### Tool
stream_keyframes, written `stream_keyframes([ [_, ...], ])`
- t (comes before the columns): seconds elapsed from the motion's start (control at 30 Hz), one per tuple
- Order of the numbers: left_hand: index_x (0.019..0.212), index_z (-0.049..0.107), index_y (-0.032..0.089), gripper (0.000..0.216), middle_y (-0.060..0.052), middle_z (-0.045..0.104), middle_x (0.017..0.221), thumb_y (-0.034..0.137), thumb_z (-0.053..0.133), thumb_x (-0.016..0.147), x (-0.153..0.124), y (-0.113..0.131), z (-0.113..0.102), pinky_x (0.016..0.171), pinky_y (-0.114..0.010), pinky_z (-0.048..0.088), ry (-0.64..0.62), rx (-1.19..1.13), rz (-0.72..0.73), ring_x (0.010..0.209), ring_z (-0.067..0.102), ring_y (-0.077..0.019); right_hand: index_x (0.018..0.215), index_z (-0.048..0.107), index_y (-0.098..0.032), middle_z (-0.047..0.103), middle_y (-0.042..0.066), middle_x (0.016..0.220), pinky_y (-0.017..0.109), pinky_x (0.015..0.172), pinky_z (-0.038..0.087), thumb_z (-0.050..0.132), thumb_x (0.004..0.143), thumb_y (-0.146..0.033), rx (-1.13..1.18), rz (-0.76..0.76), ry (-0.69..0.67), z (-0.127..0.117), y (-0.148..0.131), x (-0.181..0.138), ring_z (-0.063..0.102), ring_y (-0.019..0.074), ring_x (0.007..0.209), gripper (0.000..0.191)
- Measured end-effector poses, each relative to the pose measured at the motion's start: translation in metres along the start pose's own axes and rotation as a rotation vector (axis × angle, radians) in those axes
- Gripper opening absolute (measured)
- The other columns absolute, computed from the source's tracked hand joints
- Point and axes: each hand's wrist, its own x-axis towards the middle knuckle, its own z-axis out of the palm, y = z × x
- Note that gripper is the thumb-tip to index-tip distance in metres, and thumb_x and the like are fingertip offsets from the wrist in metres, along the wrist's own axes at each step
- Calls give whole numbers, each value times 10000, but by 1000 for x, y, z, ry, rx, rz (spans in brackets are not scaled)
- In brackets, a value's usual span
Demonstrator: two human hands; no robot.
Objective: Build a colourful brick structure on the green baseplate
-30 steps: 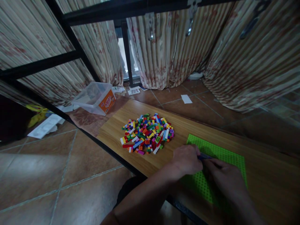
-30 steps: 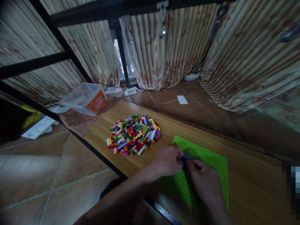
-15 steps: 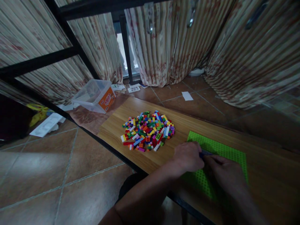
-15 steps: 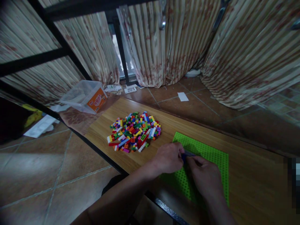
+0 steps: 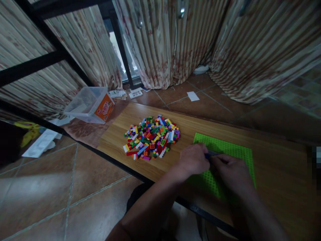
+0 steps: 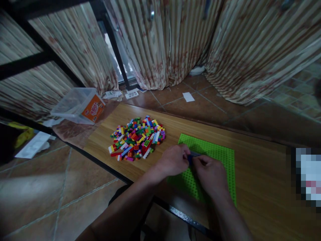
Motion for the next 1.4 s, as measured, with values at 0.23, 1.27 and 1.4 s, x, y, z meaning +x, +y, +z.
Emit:
stream_keyframes([
  [0.23,936,673,154,254,-32,729,837,79,531,740,7,-15,0,724,-239,525,3,-133,138,777,672,-151,751,733,-176,634,22,525,290,498,365,522,787,-501,20,-32,52,-4,-3,-10,535,166,453,389],
  [1.27,1333,509,182,554,-84,607,1300,140,646,798,7,-14,7,1107,-416,415,88,137,448,1238,524,-233,616,608,-182,531,-44,508,214,404,323,736,659,-384,748,93,442,-42,5,1,429,71,426,243],
  [1.4,1355,475,198,558,-89,592,1319,134,617,819,6,-14,8,1107,-444,415,121,131,431,1251,523,-238,633,615,-177,531,-40,517,204,398,324,745,661,-395,755,81,450,-41,8,2,426,68,432,255],
])
